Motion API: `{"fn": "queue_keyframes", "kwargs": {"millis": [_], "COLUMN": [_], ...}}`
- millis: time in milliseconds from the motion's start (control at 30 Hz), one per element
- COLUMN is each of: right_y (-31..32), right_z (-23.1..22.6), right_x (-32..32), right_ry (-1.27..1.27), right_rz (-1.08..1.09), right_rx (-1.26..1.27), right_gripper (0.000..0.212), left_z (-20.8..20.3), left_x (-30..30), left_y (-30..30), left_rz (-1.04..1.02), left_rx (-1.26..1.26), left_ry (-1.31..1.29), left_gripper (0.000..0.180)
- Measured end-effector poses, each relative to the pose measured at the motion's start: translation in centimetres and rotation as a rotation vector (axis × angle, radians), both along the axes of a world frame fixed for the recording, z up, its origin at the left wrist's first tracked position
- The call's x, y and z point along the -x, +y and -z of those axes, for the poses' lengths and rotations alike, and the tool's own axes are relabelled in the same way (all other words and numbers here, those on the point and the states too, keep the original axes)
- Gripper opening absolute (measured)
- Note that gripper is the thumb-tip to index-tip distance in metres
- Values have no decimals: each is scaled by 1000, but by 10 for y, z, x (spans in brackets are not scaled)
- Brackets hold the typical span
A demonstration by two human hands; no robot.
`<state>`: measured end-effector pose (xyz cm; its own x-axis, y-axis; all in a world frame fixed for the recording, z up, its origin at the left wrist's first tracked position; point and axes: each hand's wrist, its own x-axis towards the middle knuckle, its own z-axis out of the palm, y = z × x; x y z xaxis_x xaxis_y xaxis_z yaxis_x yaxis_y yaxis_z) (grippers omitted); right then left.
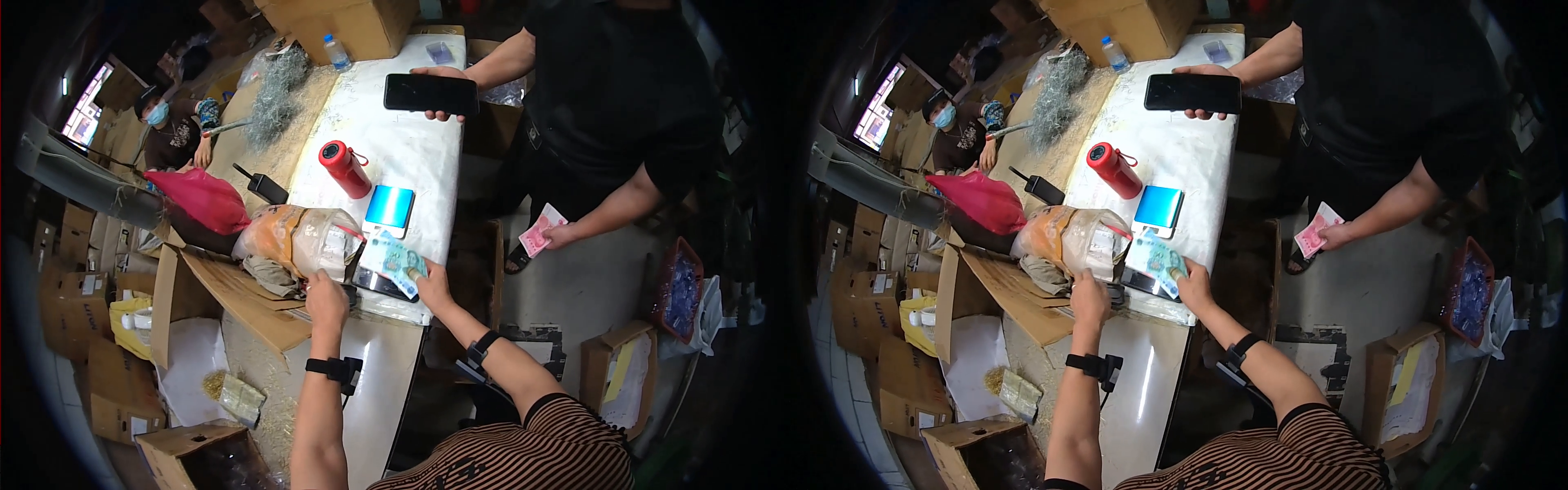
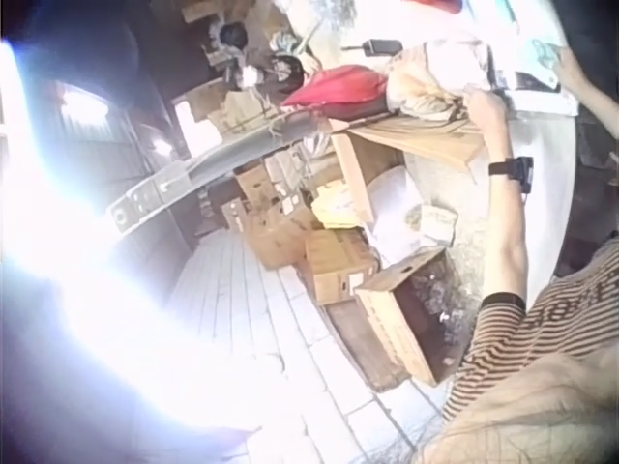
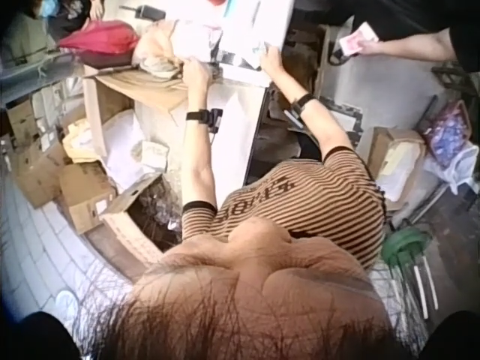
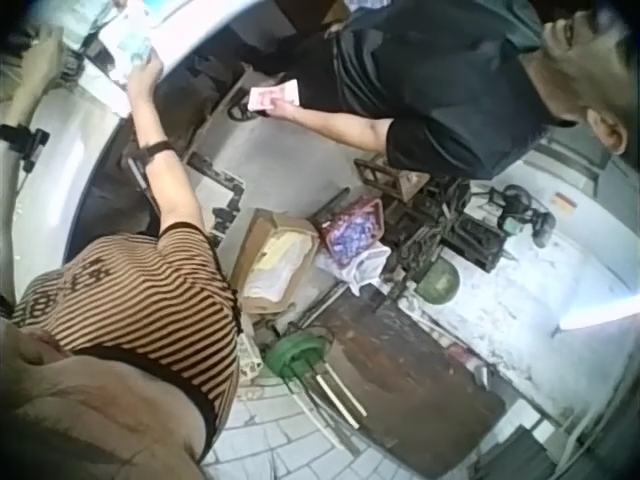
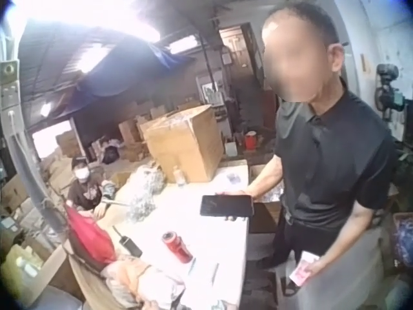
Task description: Bagging small metal parts into plastic bags and counting cash.
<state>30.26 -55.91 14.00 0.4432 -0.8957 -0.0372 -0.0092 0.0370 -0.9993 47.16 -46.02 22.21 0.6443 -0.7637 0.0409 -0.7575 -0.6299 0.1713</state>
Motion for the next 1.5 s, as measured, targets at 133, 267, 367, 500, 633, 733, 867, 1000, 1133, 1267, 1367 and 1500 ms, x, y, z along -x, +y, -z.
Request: {"fn": "queue_keyframes", "kwargs": {"millis": [133,267,367,500,633,733,867,1000,1133,1267,1367,1500], "right_y": [3,33,32,21,14,9,-9,-19,-16,-7,15,16], "right_z": [10,8,18,9,12,14,16,9,12,14,21,36], "right_x": [0,19,43,51,44,30,-9,-59,-102,-123,-128,-143], "right_ry": [-49,-175,-101,-83,-84,-77,14,21,-7,46,33,-14], "right_rz": [144,152,132,105,104,103,84,93,72,-9,-21,-71], "right_rx": [-252,-440,-425,-368,-323,-305,-167,-70,25,-13,-34,-104], "right_gripper": [21,23,24,21,19,19,20,22,27,25,23,21], "left_z": [5,56,65,69,71,53,34,28,19,29,28,24], "left_x": [13,-2,-2,-17,-34,-29,-28,-29,-24,-30,-32,-29], "left_y": [-15,-38,-65,-74,-63,-63,-63,-60,-60,-59,-56,-53], "left_rz": [158,194,207,166,125,75,-22,5,-49,-29,-48,-54], "left_rx": [70,356,193,-11,129,213,294,437,393,435,420,408], "left_ry": [87,-96,-115,-128,2,135,110,131,151,116,140,152], "left_gripper": [23,42,50,43,38,35,36,43,30,30,29,27]}}
